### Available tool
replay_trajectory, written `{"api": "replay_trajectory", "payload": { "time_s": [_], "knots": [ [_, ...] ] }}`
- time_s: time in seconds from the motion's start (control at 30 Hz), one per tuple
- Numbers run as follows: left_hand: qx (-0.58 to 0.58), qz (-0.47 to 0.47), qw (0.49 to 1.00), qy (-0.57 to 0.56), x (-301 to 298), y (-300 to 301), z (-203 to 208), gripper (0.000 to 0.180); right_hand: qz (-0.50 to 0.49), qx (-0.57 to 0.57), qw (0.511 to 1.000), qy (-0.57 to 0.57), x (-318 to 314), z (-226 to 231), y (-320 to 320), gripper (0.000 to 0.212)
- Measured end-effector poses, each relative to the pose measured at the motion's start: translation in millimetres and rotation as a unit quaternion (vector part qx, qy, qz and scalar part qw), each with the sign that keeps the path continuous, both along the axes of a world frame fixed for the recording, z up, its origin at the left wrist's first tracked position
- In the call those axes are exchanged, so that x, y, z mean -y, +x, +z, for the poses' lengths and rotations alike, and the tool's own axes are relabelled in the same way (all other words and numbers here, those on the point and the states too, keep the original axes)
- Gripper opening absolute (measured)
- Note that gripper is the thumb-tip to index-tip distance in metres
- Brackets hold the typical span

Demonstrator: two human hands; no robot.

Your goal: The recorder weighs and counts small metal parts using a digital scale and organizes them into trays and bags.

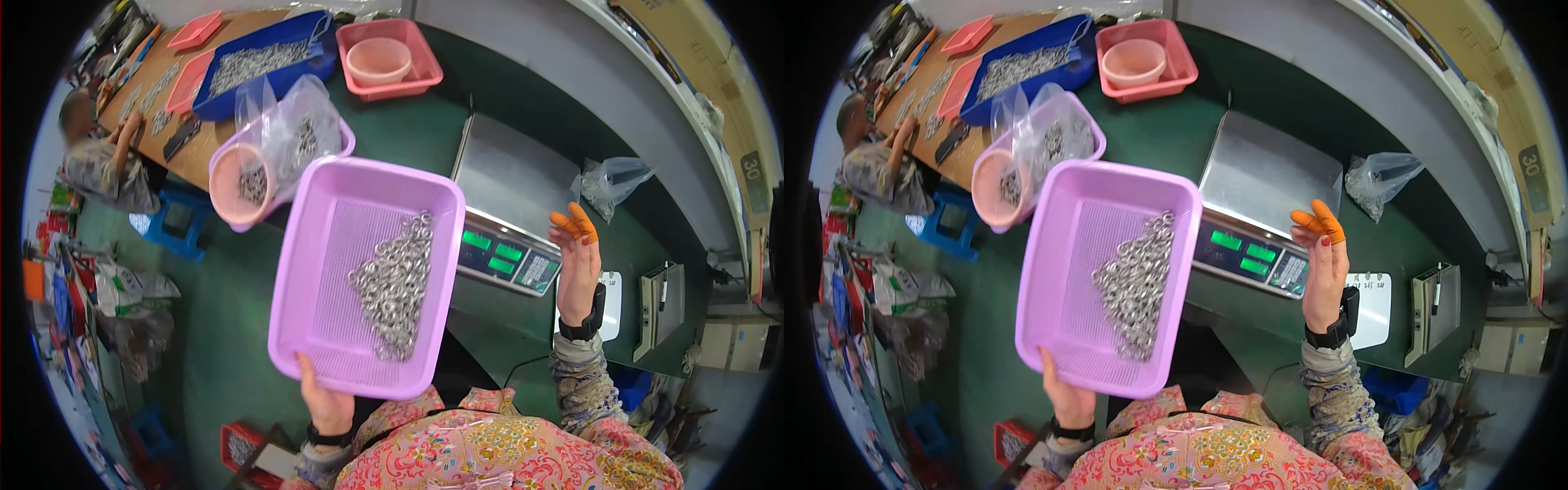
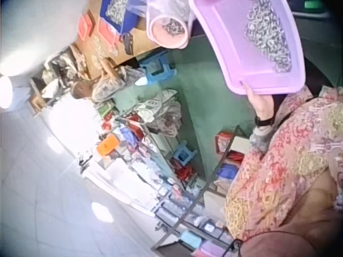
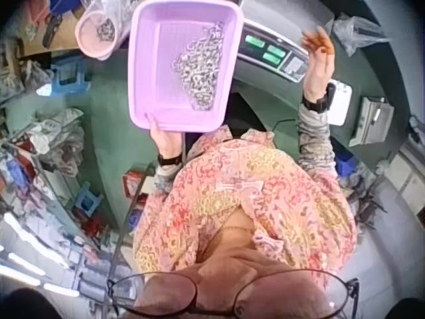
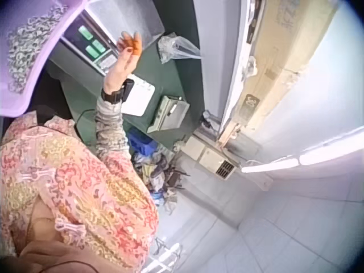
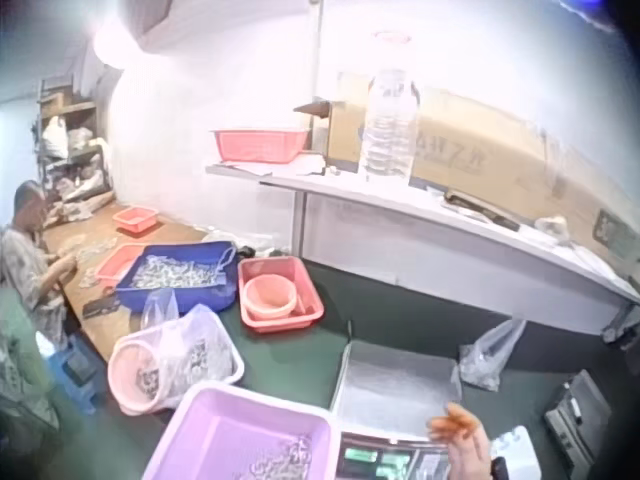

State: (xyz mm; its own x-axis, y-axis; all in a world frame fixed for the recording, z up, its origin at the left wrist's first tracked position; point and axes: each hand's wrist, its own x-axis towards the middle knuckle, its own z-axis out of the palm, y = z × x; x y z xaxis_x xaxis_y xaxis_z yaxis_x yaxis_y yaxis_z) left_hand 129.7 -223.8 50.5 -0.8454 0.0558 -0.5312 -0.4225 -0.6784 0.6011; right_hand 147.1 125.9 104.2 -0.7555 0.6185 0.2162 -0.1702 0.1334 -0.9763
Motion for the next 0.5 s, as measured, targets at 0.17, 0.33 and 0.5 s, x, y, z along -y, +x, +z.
{"api": "replay_trajectory", "payload": {
  "time_s": [0.17,0.33,0.5],
  "knots": [
    [0.024,0.105,0.994,0.010,87.4,103.9,7.2,0.050,0.139,0.092,0.986,0.006,60.7,-11.4,40.4,0.045],
    [0.086,0.206,0.975,-0.007,133.3,168.2,-47.5,0.048,0.316,0.270,0.908,-0.054,135.6,-96.6,70.7,0.034],
    [0.110,0.330,0.931,-0.108,210.1,241.0,-112.7,0.045,0.365,0.413,0.834,0.028,195.0,-208.7,90.5,0.028]
  ]
}}
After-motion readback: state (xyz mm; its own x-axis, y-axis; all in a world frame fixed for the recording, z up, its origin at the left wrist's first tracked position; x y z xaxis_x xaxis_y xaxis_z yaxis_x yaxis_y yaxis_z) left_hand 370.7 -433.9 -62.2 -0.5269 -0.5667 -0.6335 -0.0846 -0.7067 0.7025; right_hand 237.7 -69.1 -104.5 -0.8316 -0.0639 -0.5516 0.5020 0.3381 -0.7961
